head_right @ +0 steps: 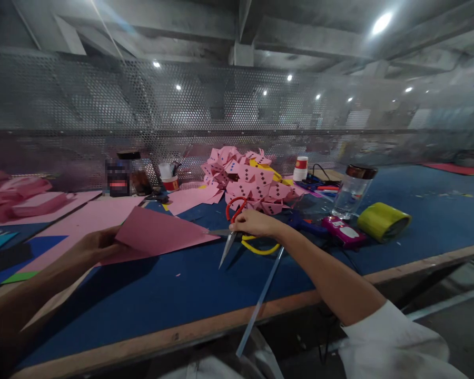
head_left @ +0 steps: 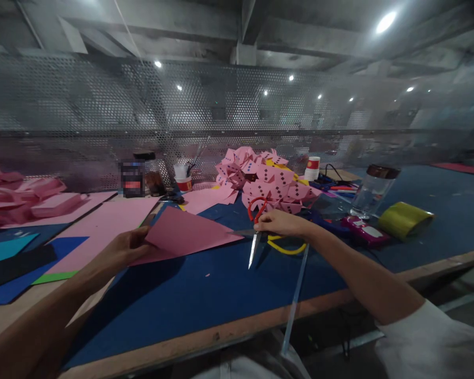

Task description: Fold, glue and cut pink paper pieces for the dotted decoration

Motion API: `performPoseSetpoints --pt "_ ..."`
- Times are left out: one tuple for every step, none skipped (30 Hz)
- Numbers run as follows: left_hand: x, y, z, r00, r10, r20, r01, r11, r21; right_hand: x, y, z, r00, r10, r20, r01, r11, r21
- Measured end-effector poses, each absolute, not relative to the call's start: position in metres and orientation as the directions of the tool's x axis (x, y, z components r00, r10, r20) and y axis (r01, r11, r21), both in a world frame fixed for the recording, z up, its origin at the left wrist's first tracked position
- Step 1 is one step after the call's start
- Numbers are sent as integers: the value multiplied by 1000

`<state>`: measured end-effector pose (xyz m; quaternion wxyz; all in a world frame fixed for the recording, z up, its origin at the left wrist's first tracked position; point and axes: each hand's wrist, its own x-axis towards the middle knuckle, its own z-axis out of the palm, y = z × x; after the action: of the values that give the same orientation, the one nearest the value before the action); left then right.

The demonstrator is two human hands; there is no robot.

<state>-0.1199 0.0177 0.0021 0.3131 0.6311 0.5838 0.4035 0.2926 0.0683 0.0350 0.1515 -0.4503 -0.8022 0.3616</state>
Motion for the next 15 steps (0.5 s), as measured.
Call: performPoseSetpoints --pt "-121 18 2 -2 990 140 478 -121 870 293 68 36 -554 829 -76 610 342 -715" --pt "-122 17 3 1 991 136 470 -121 874 294 68 38 -558 827 -67 606 352 -713" --pt "-123 17 3 4 991 134 463 -121 878 295 67 40 -561 826 -56 602 361 -712" --pt "-123 17 3 8 991 132 460 -121 879 297 67 42 -563 825 -47 597 367 -714" --pt "-123 17 3 13 991 130 461 -122 879 297 66 44 -563 826 -37 592 371 -716" --pt "-123 16 3 17 991 130 464 -123 877 298 65 46 -559 828 -30 588 372 -718" --pt "-122 15 3 18 991 132 467 -125 875 299 65 48 -552 834 -22 586 369 -722" --pt "-121 15 3 16 991 136 469 -128 874 299 64 49 -541 840 -19 587 362 -725" --pt "-120 14 3 11 990 140 472 -128 872 298 64 49 -531 847 -21 590 352 -726" --pt "-120 14 3 5 990 141 475 -127 871 298 64 48 -521 853 -26 596 342 -727" --pt "-119 13 3 2 990 141 477 -125 870 297 64 47 -512 858 -33 604 332 -725" --pt "-119 13 3 4 990 141 475 -126 871 296 65 45 -509 860 -41 610 327 -722" --pt "-119 13 3 10 990 141 471 -129 873 296 65 43 -509 859 -49 617 325 -717" --pt "-120 13 3 17 990 141 464 -133 876 295 66 40 -514 856 -54 620 327 -713" --pt "-120 14 3 23 990 142 455 -137 880 294 67 38 -521 852 -57 622 333 -708"
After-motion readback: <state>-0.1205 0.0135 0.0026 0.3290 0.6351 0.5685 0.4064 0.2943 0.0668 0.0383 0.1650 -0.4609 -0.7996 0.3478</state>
